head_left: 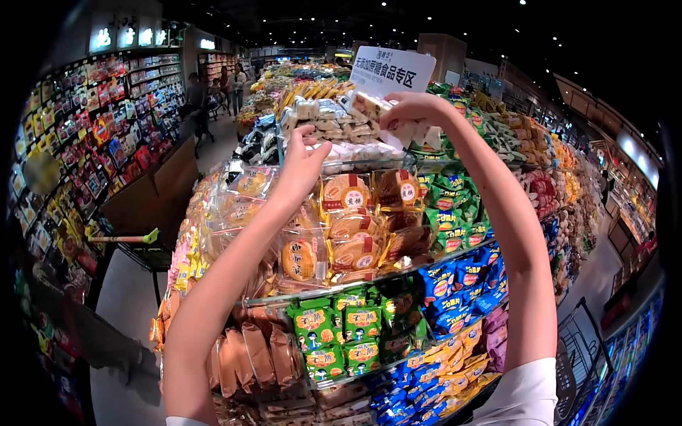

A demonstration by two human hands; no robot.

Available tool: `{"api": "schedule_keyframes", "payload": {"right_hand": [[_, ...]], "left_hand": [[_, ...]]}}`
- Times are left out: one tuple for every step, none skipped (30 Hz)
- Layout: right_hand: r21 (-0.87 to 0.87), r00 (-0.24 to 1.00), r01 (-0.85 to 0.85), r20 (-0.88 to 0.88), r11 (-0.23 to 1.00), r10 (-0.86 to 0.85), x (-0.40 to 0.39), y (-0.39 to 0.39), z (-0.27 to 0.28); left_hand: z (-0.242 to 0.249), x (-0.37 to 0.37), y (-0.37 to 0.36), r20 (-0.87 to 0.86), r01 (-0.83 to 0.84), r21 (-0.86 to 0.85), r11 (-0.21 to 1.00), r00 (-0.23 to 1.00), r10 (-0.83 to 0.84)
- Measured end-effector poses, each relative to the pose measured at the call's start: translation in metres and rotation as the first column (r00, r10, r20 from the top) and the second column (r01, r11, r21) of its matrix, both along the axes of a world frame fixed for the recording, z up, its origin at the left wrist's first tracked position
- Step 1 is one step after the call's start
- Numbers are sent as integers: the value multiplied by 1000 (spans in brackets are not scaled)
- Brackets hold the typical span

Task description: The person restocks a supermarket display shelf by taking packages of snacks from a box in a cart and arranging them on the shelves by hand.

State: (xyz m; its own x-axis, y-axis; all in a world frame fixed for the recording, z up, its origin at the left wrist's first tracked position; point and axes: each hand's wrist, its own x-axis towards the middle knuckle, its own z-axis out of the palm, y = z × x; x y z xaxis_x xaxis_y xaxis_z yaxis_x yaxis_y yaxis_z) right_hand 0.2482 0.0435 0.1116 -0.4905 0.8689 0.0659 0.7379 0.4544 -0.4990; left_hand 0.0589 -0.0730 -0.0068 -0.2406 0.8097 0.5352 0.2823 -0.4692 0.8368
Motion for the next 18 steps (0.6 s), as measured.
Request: {"api": "schedule_keyframes", "payload": {"right_hand": [[105, 973, 33, 223, 994, -55, -18, 20, -3], [54, 953, 81, 287, 995, -93, -31, 30, -7], [-8, 951, 116, 290, 993, -108, -41, 33, -10], [-73, 948, 150, 293, 986, -122, -50, 38, -15], [-29, 877, 168, 461, 985, -136, -62, 59, -20], [-29, 879, 163, 458, 986, -132, -71, 82, -27], [25, 811, 240, 544, 971, -214, -79, 103, -37], [82, 726, 309, 623, 947, -291, -84, 116, -45], [78, 760, 257, 600, 963, -251, -81, 121, -52], [65, 755, 260, 608, 964, -244, -74, 131, -57], [53, 840, 180, 512, 982, -181, -65, 140, -61], [49, 906, 100, 408, 994, -111, -59, 147, -68], [-91, 940, 67, 341, 994, -32, -57, 92, -52], [53, 950, -42, 311, 998, 24, -52, 99, -56], [212, 952, -139, 299, 967, 71, -48, 98, -57], [365, 984, -103, 176, 925, 40, -45, 97, -58], [366, 983, -101, 179, 925, 37, -36, 95, -56], [364, 988, -90, 153, 927, 36, -25, 87, -51]], "left_hand": [[0, -2, 8, -24, -10, 4, 1000, 1000, 10], [-1, -4, 17, -50, -20, 6, 1000, 999, 21], [-4, -5, 25, -58, -30, 48, 998, 998, 33], [-3, -7, 30, -82, -43, 62, 997, 996, 48], [-4, -8, 35, -117, -54, 91, 994, 991, 64], [-4, -10, 39, -152, -63, 120, 991, 985, 81], [-4, -12, 44, -154, -66, 117, 991, 984, 84], [-2, -14, 46, -168, -58, 140, 988, 982, 82], [-2, -15, 49, -180, -47, 157, 987, 981, 75], [-3, -15, 53, -192, -64, 176, 982, 976, 98], [-2, -15, 57, -207, -52, 181, 982, 974, 90], [-1, -15, 61, -220, -40, 184, 982, 972, 81], [1, -14, 63, -288, -44, 116, 992, 955, 76], [-4, -17, 79, -338, -26, 128, 991, 939, 69], [-2, -13, 84, -403, -30, 103, 994, 913, 70], [0, -10, 89, -466, -39, 83, 996, 882, 73], [2, -6, 94, -463, -36, 84, 996, 883, 71], [1, -3, 100, -570, -27, 144, 989, 815, 105]]}}
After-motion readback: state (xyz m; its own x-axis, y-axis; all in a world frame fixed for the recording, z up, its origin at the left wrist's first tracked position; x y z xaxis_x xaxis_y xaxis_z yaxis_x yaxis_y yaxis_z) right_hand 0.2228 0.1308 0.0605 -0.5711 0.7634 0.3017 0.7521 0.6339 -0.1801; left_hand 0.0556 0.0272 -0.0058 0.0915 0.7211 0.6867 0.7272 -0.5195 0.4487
